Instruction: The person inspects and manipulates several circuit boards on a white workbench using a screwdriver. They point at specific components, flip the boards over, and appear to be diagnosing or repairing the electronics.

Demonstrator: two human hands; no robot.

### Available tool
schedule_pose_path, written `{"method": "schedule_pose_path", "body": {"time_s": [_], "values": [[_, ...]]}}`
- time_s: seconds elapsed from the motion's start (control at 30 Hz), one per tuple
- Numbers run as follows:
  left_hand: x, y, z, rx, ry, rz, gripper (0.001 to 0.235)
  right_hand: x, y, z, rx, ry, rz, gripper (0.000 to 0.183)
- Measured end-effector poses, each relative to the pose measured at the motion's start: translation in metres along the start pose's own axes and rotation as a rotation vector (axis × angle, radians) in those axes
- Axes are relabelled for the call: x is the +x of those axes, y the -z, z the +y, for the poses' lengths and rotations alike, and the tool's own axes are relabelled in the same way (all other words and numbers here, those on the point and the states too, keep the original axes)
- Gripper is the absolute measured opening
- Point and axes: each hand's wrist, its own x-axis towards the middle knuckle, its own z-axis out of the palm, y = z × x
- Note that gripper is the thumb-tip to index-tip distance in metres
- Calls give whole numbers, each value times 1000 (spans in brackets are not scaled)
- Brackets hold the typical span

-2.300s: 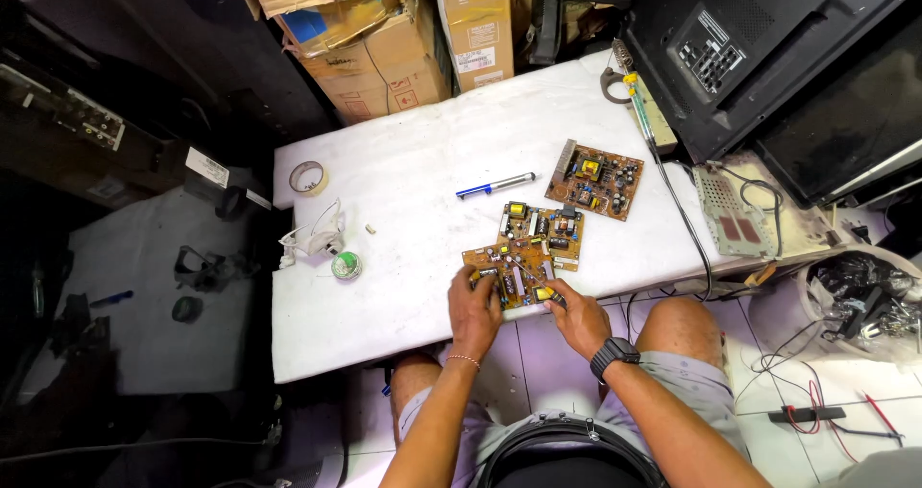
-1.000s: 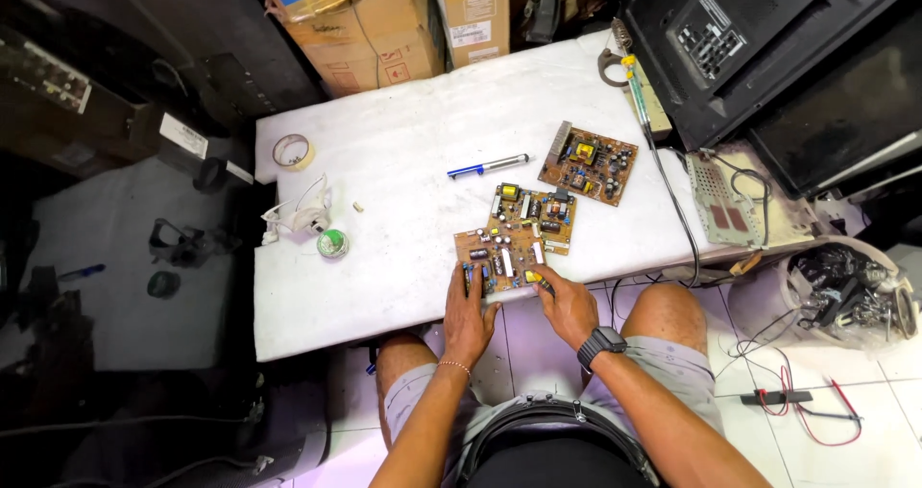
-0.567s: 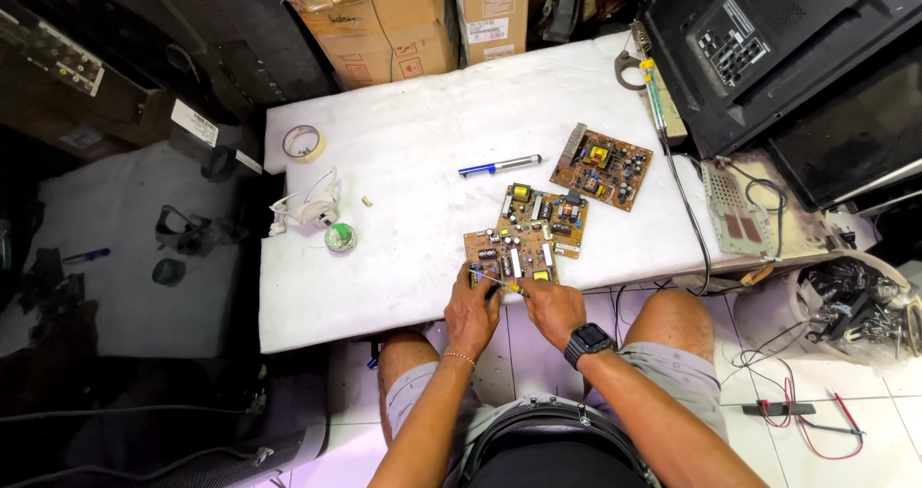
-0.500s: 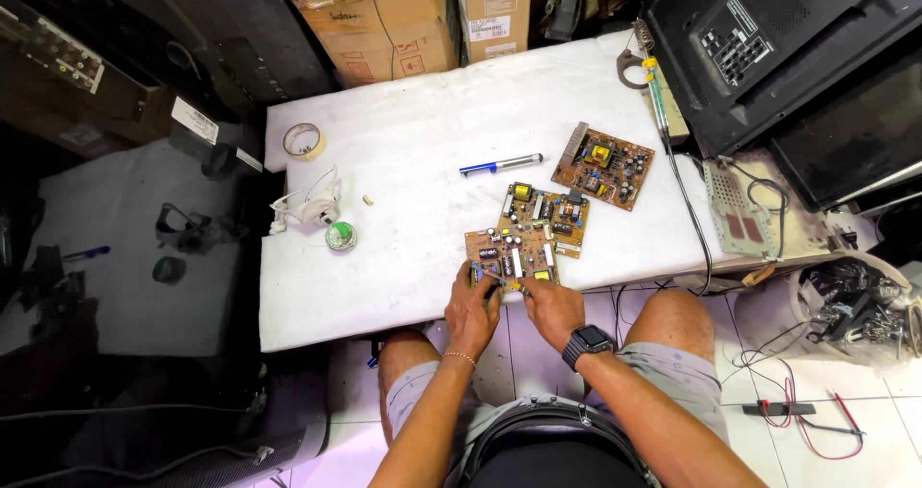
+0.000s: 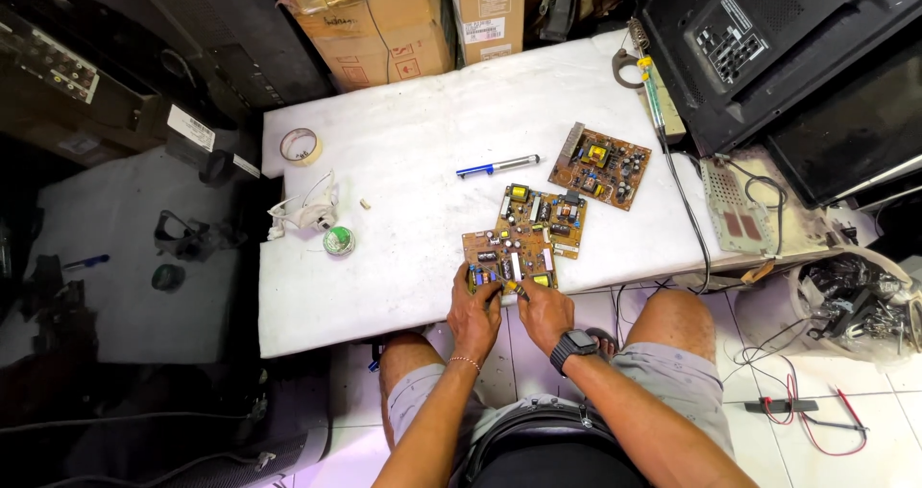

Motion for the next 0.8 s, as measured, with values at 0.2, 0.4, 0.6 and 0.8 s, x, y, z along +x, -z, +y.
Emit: {"method": "schedule_pose_path", "body": {"time_s": [0.2,0.4,0.6,0.8], "values": [[-5,-1,-3,1,-29,0,14,-2,7,0,-48,-10,-19,8],[-2,18,14,20,-6,-79,17,-10,38,13,308,-57,-154,18],[6,7,13,91,64,-128,18,-32,75,27,447,-260,-248,26],[15,0,21,135,125,-156,10,-43,90,22,493,-404,-365,44]]}}
